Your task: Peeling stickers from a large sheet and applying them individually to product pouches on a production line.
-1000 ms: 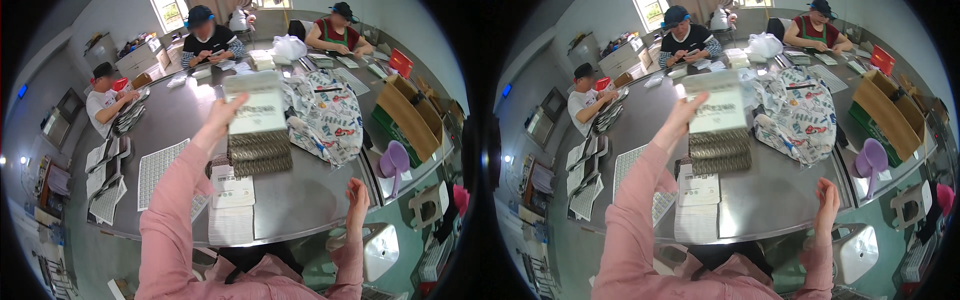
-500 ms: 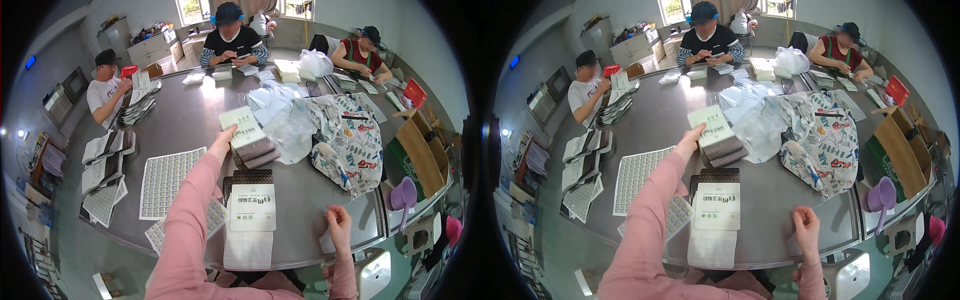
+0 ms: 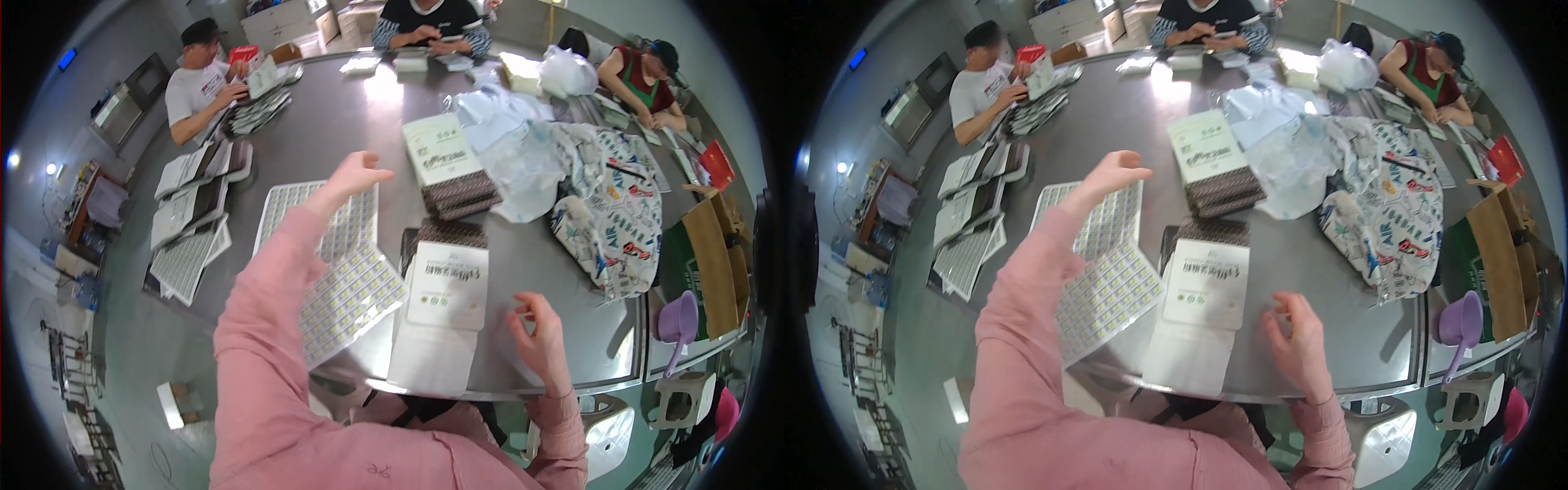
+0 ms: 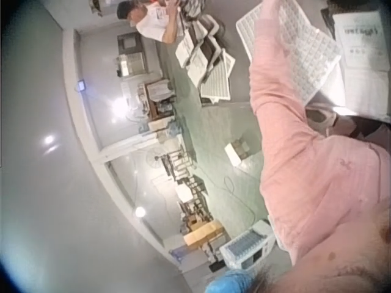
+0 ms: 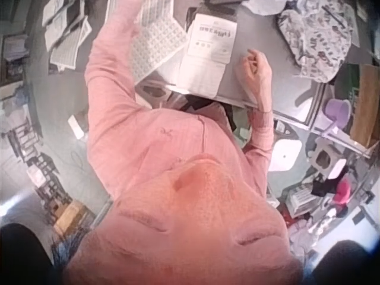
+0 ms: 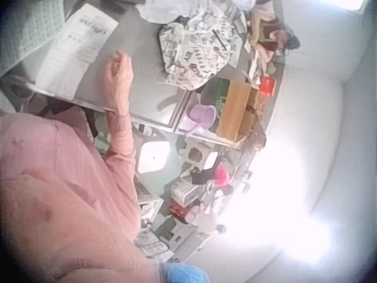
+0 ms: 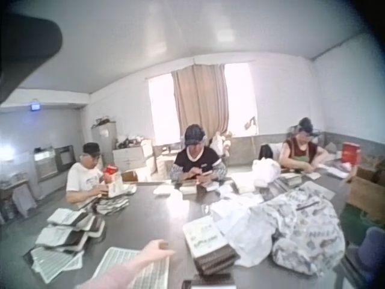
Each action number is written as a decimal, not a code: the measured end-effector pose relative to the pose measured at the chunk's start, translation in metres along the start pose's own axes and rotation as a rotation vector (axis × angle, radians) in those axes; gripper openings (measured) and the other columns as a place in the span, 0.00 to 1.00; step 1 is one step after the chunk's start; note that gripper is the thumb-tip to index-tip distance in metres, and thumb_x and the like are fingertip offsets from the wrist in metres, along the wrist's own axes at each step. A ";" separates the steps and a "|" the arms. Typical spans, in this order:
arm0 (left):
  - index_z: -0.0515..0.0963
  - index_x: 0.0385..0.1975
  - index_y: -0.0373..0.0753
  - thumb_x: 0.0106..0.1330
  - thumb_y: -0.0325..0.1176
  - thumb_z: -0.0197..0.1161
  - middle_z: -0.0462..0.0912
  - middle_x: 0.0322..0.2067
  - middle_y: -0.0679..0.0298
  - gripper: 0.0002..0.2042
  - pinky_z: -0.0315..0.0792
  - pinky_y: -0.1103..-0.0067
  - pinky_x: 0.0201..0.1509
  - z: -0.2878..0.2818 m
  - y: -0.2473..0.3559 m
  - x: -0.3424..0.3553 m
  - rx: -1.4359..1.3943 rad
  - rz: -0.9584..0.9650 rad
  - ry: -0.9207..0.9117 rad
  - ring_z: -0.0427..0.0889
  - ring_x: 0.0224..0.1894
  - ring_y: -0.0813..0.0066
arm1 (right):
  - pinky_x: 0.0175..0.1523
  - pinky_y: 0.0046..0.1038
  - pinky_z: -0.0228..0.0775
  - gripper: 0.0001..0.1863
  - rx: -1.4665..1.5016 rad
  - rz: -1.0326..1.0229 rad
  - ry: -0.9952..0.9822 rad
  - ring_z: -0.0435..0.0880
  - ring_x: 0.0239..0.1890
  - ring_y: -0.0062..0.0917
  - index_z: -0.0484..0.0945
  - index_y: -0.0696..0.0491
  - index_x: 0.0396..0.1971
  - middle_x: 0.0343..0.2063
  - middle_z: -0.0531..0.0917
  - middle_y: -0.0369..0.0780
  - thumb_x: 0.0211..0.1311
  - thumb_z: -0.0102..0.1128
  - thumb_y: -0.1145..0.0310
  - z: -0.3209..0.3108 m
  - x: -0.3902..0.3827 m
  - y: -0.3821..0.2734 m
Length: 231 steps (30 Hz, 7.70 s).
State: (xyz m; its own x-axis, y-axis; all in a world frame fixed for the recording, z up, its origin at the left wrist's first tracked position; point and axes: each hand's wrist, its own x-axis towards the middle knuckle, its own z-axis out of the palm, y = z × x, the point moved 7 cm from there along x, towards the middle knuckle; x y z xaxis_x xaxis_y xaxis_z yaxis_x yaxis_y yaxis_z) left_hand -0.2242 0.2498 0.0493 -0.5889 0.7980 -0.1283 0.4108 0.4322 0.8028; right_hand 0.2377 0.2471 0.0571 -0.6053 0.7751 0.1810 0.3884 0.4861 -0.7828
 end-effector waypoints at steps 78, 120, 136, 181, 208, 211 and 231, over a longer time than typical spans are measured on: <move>0.27 0.83 0.33 0.52 0.32 0.86 0.44 0.83 0.40 0.71 0.43 0.64 0.86 0.136 -0.007 -0.238 -0.464 0.401 -0.093 0.46 0.85 0.53 | 0.49 0.42 0.74 0.31 -0.645 -0.454 -0.321 0.86 0.42 0.43 0.72 0.57 0.55 0.39 0.84 0.45 0.53 0.78 0.65 -0.005 0.024 -0.077; 0.53 0.79 0.24 0.70 0.21 0.59 0.53 0.80 0.37 0.37 0.57 0.68 0.82 0.167 -0.016 -0.278 -0.398 0.205 0.030 0.54 0.83 0.47 | 0.71 0.34 0.71 0.46 0.502 0.181 0.024 0.77 0.68 0.35 0.49 0.67 0.79 0.68 0.74 0.54 0.69 0.66 0.75 0.095 -0.013 0.030; 0.68 0.74 0.30 0.64 0.36 0.74 0.69 0.73 0.40 0.38 0.59 0.58 0.81 -0.115 -0.185 -0.321 0.329 -0.043 0.749 0.63 0.78 0.42 | 0.66 0.41 0.74 0.35 -0.099 -0.385 -0.268 0.82 0.62 0.48 0.67 0.64 0.70 0.59 0.81 0.55 0.64 0.68 0.74 0.107 0.071 -0.120; 0.86 0.39 0.31 0.65 0.19 0.71 0.89 0.37 0.66 0.05 0.78 0.82 0.43 0.037 0.024 -0.334 -0.678 0.126 -0.243 0.85 0.39 0.83 | 0.40 0.23 0.73 0.07 0.192 0.192 -0.093 0.83 0.34 0.16 0.84 0.60 0.32 0.26 0.86 0.34 0.60 0.76 0.76 -0.070 -0.096 -0.043; 0.87 0.44 0.30 0.76 0.29 0.69 0.90 0.34 0.69 0.08 0.76 0.84 0.38 0.138 -0.012 -0.331 -0.682 0.036 -0.425 0.82 0.36 0.88 | 0.53 0.35 0.80 0.10 0.126 -0.025 -0.237 0.88 0.47 0.36 0.86 0.59 0.43 0.43 0.89 0.43 0.63 0.73 0.74 0.028 -0.057 -0.058; 0.87 0.45 0.29 0.77 0.30 0.68 0.90 0.34 0.70 0.09 0.76 0.85 0.38 0.135 -0.007 -0.329 -0.717 0.022 -0.425 0.81 0.37 0.89 | 0.50 0.33 0.81 0.08 0.189 0.034 -0.295 0.89 0.45 0.34 0.85 0.59 0.42 0.42 0.89 0.42 0.65 0.71 0.76 0.037 -0.056 -0.056; 0.87 0.38 0.28 0.66 0.26 0.72 0.91 0.47 0.53 0.07 0.81 0.66 0.59 0.134 -0.002 -0.321 -0.318 0.491 -0.116 0.88 0.57 0.54 | 0.34 0.22 0.84 0.11 0.155 0.461 -0.593 0.90 0.28 0.20 0.85 0.63 0.37 0.29 0.90 0.40 0.69 0.70 0.69 0.120 0.055 -0.019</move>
State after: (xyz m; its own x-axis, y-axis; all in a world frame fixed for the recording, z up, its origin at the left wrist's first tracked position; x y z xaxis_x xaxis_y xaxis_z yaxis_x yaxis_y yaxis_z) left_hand 0.0576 0.0489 0.0105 -0.2956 0.9209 0.2539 0.3766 -0.1320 0.9169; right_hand 0.1140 0.2326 0.0106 -0.6944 0.5179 -0.4996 0.6166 0.0703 -0.7841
